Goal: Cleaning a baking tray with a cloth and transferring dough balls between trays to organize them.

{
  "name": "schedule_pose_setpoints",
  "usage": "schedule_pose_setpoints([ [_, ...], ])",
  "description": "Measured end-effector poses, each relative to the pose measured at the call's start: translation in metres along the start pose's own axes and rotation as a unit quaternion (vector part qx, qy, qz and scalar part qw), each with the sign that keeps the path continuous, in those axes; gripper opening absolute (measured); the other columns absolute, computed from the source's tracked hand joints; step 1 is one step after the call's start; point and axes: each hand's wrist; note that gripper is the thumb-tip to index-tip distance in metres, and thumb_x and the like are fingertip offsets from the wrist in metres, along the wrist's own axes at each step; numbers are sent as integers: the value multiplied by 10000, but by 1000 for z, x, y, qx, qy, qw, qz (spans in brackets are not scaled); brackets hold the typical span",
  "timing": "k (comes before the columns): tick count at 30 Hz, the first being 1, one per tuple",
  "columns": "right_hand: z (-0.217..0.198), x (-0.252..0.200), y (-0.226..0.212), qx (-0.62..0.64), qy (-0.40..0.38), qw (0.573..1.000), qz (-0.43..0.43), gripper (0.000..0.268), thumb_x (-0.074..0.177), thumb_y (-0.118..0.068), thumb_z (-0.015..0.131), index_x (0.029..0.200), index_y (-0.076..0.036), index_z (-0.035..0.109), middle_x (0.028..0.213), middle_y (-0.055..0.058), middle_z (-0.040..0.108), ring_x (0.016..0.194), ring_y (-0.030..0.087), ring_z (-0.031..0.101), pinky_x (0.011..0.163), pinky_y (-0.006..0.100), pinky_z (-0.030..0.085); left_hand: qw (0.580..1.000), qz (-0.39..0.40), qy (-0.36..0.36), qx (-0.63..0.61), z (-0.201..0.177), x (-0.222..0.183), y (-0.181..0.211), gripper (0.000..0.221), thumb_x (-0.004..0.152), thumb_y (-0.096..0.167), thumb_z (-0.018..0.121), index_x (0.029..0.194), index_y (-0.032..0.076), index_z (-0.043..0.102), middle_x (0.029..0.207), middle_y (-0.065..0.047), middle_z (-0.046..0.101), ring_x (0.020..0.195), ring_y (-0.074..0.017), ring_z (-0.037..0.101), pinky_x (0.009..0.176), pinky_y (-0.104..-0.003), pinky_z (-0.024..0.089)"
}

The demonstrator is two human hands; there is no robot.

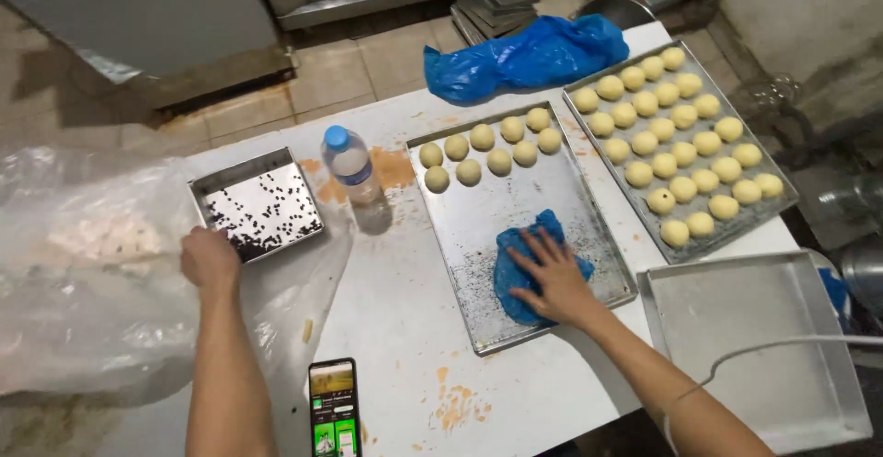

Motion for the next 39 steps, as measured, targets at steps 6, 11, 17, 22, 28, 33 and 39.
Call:
schedule_pose_setpoints([
  [6,17,5,4,-43,-12,994,102,650,865,-581,492,1444,-317,358,1547,104,251,1407,344,259,1006,580,340,977,60,28,-204,-170,-154,139,356,1049,237,623,1205,-74,550,1007,-239,474,924,-454,586,764,-528,495],
  [11,41,58,16,-121,120,965,197,513,958,-381,476,1429,-180,445,1528,144,324,1400,339,292,990,526,329,853,73,-406,-319,-135,-287,254,621,981,266,459,1494,3,230,1429,-385,299,1289,-485,404,996,-591,381],
  [17,42,39,-42,9,-63,997,46,572,957,-392,349,1510,-294,241,1572,77,184,1443,333,124,1016,688,192,931,206,-102,-282,-77,-309,260,389,1012,157,356,1333,-31,468,842,-105,523,727,-261,568,607,-349,465],
  [22,44,47,35,-10,18,985,173,559,997,-431,319,1523,-258,245,1583,50,200,1460,278,117,1078,648,137,918,239,-123,-293,-81,-315,267,379,991,130,367,1310,-51,464,838,-85,499,736,-249,497,642,-369,377],
  [28,30,89,-62,-47,22,999,1,460,879,-387,459,1329,-317,525,1401,53,468,1329,305,386,902,585,371,917,221,-137,-302,-73,-315,270,398,984,164,350,1334,3,447,842,-39,473,749,-238,485,685,-365,369],
  [33,46,80,-1,43,-35,998,2,511,921,-401,301,1409,-336,439,1493,11,390,1365,283,356,977,609,337,932,218,-87,-276,-63,-322,273,390,946,145,423,1314,29,484,836,-61,488,762,-268,508,674,-395,377],
  [39,21,72,50,-51,-8,966,254,530,960,-364,343,1473,-230,346,1530,34,327,1381,244,326,1043,595,295,938,197,-100,-268,-67,-328,269,361,976,131,408,1313,46,506,824,-34,490,736,-221,504,693,-363,342],
])
Point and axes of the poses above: each hand's wrist, its own x-axis towards the middle knuckle, its own z-axis out of the palm, y = z × x
